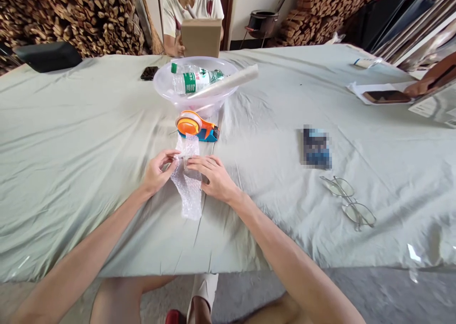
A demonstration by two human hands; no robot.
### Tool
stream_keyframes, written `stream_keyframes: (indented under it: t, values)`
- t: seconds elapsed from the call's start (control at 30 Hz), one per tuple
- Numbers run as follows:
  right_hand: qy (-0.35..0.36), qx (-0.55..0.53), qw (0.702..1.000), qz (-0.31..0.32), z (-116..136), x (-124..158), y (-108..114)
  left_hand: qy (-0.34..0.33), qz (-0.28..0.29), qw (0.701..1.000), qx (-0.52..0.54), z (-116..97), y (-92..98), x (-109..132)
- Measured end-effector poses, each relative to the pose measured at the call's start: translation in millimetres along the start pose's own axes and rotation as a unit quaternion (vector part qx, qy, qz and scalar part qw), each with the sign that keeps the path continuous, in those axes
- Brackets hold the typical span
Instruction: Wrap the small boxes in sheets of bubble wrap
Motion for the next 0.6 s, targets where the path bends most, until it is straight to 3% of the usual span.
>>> stream_keyframes:
  t: [0.23, 0.33, 0.6]
  values:
    - [-0.027, -0.068, 0.997, -0.031, -2, 0, 1, -0.066, -0.018, 0.996, -0.056, -5, -1.2, 6]
    - [-0.032, -0.042, 0.998, -0.027, -5, 0, -2, -0.107, -0.03, 0.989, -0.095, -9, -5.9, 10]
    - [-0.018, 0.045, 0.999, -0.007, -1, -1, -1, -0.137, -0.008, 0.985, -0.109, -14, -13.4, 15]
Point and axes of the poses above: each hand's wrist, its own x-axis away from the middle knuckle, its own y-axis out of the back of the hand, z = x × y, the point moved 7 cm from there along -x, towards the middle knuckle, and after that the axes turned 12 degrees about x, right-handed, at the moved point
